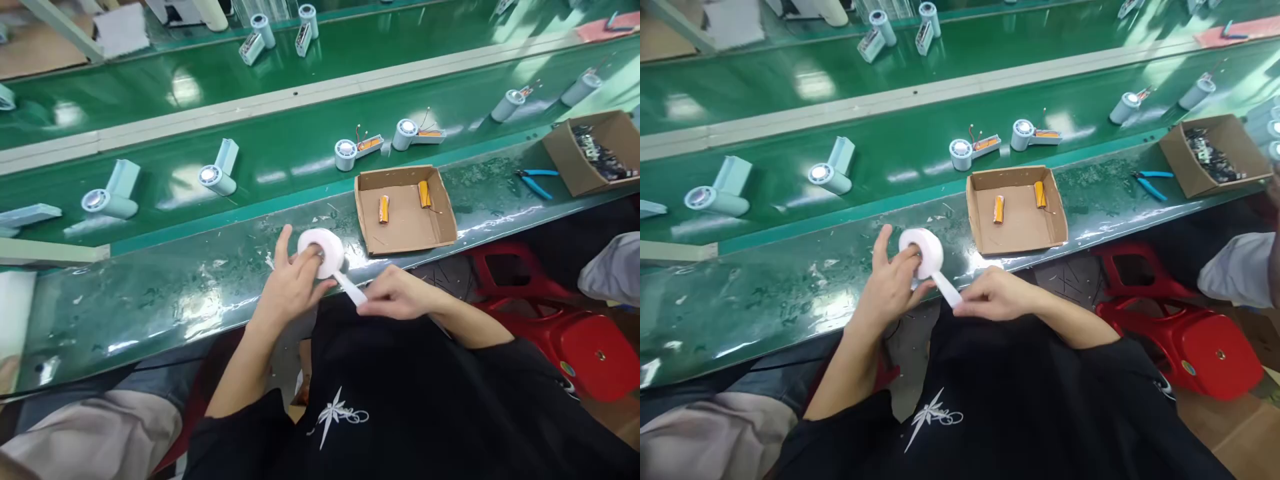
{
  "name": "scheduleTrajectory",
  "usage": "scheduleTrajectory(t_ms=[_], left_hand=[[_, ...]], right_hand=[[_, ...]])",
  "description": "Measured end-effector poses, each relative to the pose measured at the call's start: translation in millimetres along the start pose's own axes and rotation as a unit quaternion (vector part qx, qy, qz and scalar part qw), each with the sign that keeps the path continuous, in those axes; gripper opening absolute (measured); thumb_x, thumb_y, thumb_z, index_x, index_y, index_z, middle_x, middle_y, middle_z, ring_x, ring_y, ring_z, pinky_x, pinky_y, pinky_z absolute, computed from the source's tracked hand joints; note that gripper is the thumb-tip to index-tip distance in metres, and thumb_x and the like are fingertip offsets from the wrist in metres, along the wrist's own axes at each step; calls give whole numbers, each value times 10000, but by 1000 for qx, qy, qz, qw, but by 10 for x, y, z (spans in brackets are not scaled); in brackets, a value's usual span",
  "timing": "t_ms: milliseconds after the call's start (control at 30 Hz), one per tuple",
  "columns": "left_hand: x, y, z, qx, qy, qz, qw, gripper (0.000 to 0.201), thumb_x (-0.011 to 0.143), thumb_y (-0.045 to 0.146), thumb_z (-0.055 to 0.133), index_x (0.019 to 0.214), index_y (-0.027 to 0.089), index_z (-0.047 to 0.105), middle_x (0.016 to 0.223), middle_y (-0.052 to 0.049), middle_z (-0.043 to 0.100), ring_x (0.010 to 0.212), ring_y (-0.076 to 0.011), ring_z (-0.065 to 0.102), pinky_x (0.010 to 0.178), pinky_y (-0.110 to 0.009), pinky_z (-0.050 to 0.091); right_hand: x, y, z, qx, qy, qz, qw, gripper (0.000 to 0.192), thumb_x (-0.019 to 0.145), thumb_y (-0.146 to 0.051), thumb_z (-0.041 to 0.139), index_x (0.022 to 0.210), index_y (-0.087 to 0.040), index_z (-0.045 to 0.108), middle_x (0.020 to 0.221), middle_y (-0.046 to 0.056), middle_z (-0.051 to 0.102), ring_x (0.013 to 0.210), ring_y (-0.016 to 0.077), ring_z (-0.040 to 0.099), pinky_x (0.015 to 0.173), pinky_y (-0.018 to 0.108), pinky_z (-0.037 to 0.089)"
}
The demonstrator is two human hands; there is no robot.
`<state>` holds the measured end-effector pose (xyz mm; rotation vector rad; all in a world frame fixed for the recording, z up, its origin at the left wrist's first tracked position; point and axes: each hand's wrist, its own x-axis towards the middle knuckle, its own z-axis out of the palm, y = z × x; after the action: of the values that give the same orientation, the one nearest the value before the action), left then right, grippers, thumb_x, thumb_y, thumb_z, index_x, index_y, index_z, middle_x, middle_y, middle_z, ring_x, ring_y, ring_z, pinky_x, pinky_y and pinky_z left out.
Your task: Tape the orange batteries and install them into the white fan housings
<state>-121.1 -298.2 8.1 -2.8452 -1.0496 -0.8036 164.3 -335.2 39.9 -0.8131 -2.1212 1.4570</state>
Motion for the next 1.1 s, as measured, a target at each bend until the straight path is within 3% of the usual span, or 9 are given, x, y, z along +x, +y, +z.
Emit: scheduleTrajectory(t_ms=[133, 200, 300, 367, 467, 633, 767, 967, 1100], left_hand=[[-106, -65, -8, 30, 32, -26, 999, 285, 1022, 157, 590, 1297, 230, 579, 1159, -107, 744, 1257, -356, 741, 1314, -801, 383], [-131, -16, 35, 28, 42, -43, 998, 342, 996, 104, 579, 1315, 227, 585, 1199, -122, 745, 1276, -359, 731, 1310, -798, 392], [-51, 120, 127, -1, 32, -40, 999, 398, 970, 80, 592, 1339, 230, 611, 1275, -134, 743, 1453, -405, 621, 1300, -803, 402], [42, 201, 186, -18, 21, -30, 999, 404, 970, 87, 611, 1348, 229, 629, 1306, -140, 742, 1543, -432, 533, 1275, -782, 455], [138, 277, 243, -23, 16, -12, 1000, 393, 982, 93, 626, 1352, 223, 650, 1322, -149, 743, 1587, -446, 475, 1240, -755, 519], [103, 365, 252, -33, 4, -21, 999, 473, 964, 24, 592, 1370, 248, 683, 1323, -136, 757, 1651, -443, 376, 1200, -720, 578], [56, 433, 210, -59, -43, -42, 996, 569, 937, 6, 609, 1409, 315, 692, 1371, -95, 762, 1688, -417, 322, 1239, -706, 552], [64, 496, 120, -58, -98, -19, 993, 521, 1007, 37, 535, 1408, 328, 698, 1409, -78, 749, 1711, -400, 286, 1222, -678, 589], [108, 524, 93, -78, -126, -3, 989, 448, 1062, 88, 523, 1382, 334, 721, 1403, -62, 747, 1658, -356, 421, 1271, -616, 564]], right_hand=[[-223, -28, -376, -85, -109, 7, 990, 446, 1083, -598, 640, 1027, -214, 860, 734, 12, 760, 615, 138, 635, 618, 274, 419], [-222, 60, -686, -202, -11, 66, 977, 385, 1086, -530, 656, 1223, -225, 846, 890, 41, 824, 733, 174, 705, 710, 289, 484], [4, 329, -1115, -403, 122, 119, 899, 339, 1103, -275, 576, 1350, -249, 806, 1280, 108, 812, 1094, 273, 718, 927, 380, 536], [221, 529, -1309, -481, 69, 130, 864, 372, 1044, -169, 610, 1335, -279, 814, 1500, 109, 717, 1309, 346, 631, 1012, 452, 535], [449, 701, -1455, -475, -34, 126, 870, 240, 983, -190, 713, 1174, -249, 845, 1494, 125, 711, 1372, 396, 587, 1061, 513, 528], [301, 480, -1306, -167, 108, 69, 978, 372, 1132, -447, 524, 1382, -209, 663, 1102, 95, 791, 993, 243, 743, 973, 422, 587], [-6, 141, -906, 66, 149, 36, 986, 541, 1089, -689, 555, 1456, -292, 523, 1016, 33, 767, 876, 202, 786, 823, 350, 631], [-195, -75, -587, -100, 184, 96, 973, 306, 1132, -496, 507, 1314, -295, 649, 1203, 66, 821, 1097, 263, 806, 963, 383, 616], [-172, -107, -594, -200, 133, 93, 966, 321, 1120, -329, 490, 1348, -276, 711, 1352, 59, 802, 1174, 272, 794, 1019, 374, 589]])
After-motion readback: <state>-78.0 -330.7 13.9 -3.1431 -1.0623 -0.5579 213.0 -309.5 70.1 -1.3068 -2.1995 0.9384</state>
